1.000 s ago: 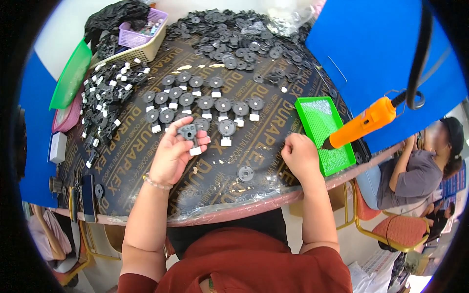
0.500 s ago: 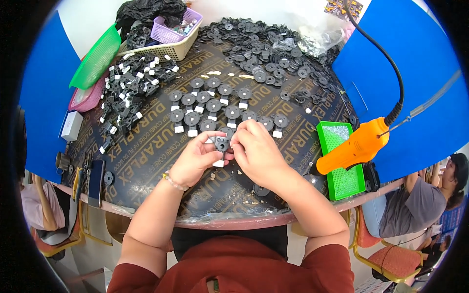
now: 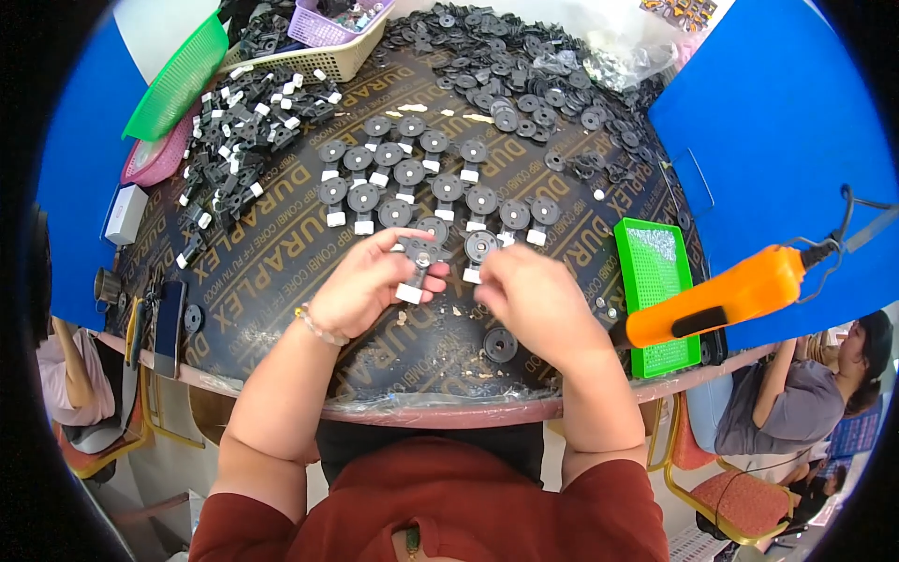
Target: Assembling small plastic toy components by hand at a factory workbench.
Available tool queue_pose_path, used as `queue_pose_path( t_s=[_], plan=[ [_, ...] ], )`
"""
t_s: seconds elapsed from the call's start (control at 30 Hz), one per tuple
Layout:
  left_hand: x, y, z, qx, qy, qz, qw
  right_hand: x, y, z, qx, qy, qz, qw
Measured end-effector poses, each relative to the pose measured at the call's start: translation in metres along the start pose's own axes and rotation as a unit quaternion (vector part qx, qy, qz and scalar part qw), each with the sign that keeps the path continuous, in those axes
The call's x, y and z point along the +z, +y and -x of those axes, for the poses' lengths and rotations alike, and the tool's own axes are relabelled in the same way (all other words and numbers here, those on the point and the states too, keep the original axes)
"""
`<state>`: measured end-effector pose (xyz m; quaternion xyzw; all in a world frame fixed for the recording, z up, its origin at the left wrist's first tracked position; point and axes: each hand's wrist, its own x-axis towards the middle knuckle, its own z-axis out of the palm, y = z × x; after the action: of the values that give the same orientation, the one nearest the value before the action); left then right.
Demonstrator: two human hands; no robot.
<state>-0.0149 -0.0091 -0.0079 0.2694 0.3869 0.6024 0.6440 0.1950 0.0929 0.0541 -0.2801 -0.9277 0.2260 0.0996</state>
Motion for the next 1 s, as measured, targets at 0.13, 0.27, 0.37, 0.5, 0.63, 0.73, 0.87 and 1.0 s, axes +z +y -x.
queue_pose_path(
  t_s=[0.13,0.27,0.37,0.5,0.63,0.73,0.87,1.0],
  plan=[
    [-0.001,0.003,-0.003,-0.016,0.03,0.029,0.999,0.003,0.001,0.015,-0.003,-0.181,0.119,0.976],
    [0.0,0.0,-0.006,-0.003,0.077,-0.043,0.996,0.019,-0.009,0.022,-0.008,-0.212,0.167,0.963],
    [-0.003,-0.003,-0.006,0.015,0.083,-0.041,0.996,0.024,-0.008,0.021,-0.026,-0.218,0.176,0.959],
    [-0.004,-0.003,-0.004,0.033,0.09,-0.039,0.995,0.025,0.003,0.015,-0.085,-0.11,0.067,0.988],
    [0.0,-0.002,-0.005,0.029,0.081,-0.021,0.996,0.022,-0.002,0.004,-0.107,0.039,-0.104,0.988],
    [0.002,0.0,-0.003,0.017,0.046,0.017,0.999,0.023,-0.003,-0.001,-0.124,0.122,-0.13,0.976],
    [0.004,-0.007,-0.002,-0.004,-0.005,0.024,1.0,0.033,-0.003,-0.005,-0.121,0.146,-0.228,0.955],
    [0.0,-0.012,-0.001,-0.015,-0.065,0.026,0.997,0.034,-0.007,-0.006,-0.139,0.148,-0.151,0.967]
  ],
)
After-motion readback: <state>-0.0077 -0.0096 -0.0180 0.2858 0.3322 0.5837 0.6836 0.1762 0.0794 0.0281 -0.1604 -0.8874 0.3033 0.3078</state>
